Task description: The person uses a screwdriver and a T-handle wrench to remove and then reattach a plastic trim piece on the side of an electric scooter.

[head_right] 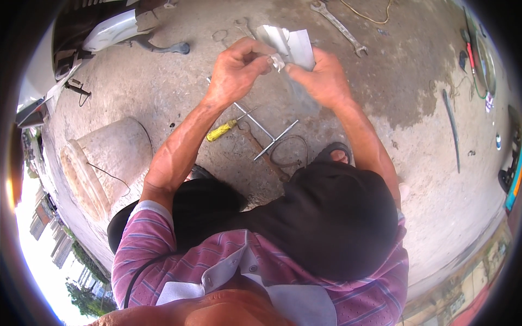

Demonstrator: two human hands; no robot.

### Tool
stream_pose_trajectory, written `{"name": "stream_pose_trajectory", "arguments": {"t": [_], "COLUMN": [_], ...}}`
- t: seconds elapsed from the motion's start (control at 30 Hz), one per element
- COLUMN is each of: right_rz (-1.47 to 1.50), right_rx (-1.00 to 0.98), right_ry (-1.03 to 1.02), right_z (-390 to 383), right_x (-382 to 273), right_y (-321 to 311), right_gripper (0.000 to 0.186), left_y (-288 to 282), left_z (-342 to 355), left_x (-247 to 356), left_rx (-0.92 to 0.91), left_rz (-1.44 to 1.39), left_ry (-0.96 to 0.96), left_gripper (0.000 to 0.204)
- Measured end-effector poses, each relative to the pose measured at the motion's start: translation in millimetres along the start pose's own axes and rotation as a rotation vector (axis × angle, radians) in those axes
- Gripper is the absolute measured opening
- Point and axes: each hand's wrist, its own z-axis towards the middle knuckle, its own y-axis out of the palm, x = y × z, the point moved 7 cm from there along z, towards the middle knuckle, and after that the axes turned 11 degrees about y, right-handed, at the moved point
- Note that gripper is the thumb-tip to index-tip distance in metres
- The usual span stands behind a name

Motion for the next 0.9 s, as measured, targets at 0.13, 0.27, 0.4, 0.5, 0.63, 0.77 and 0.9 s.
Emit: {"name": "stream_pose_trajectory", "arguments": {"t": [0.13, 0.27, 0.4, 0.5, 0.63, 0.77, 0.9], "right_rz": [-0.062, -0.179, -0.249, -0.281, -0.285, -0.260, -0.279], "right_rx": [0.003, 0.028, 0.102, 0.126, 0.117, 0.084, 0.047], "right_ry": [-0.018, -0.062, -0.141, -0.147, -0.198, -0.176, -0.146], "right_z": [-7.6, -13.1, -13.5, -16.5, -14.8, -16.0, -15.5], "right_x": [-11.3, -27.0, -27.8, -30.9, -26.7, -25.0, -28.8], "right_y": [0.7, -0.6, 0.5, 4.2, 7.4, 8.8, 10.9], "right_gripper": [0.036, 0.034, 0.040, 0.041, 0.041, 0.042, 0.041], "left_y": [-2.5, -3.8, -3.9, -6.4, -6.9, -5.8, -5.0], "left_z": [-0.8, 0.5, 1.0, 1.6, 2.4, 0.9, -1.2], "left_x": [-1.2, -0.3, 4.7, 6.9, 9.3, 11.4, 10.8], "left_rx": [0.015, -0.014, -0.011, 0.000, -0.052, -0.100, -0.097], "left_rz": [-0.003, -0.002, 0.029, 0.025, 0.097, 0.106, 0.114], "left_ry": [-0.020, 0.004, -0.011, -0.074, -0.116, -0.271, -0.286], "left_gripper": [0.017, 0.018, 0.017, 0.015, 0.013, 0.009, 0.010]}}
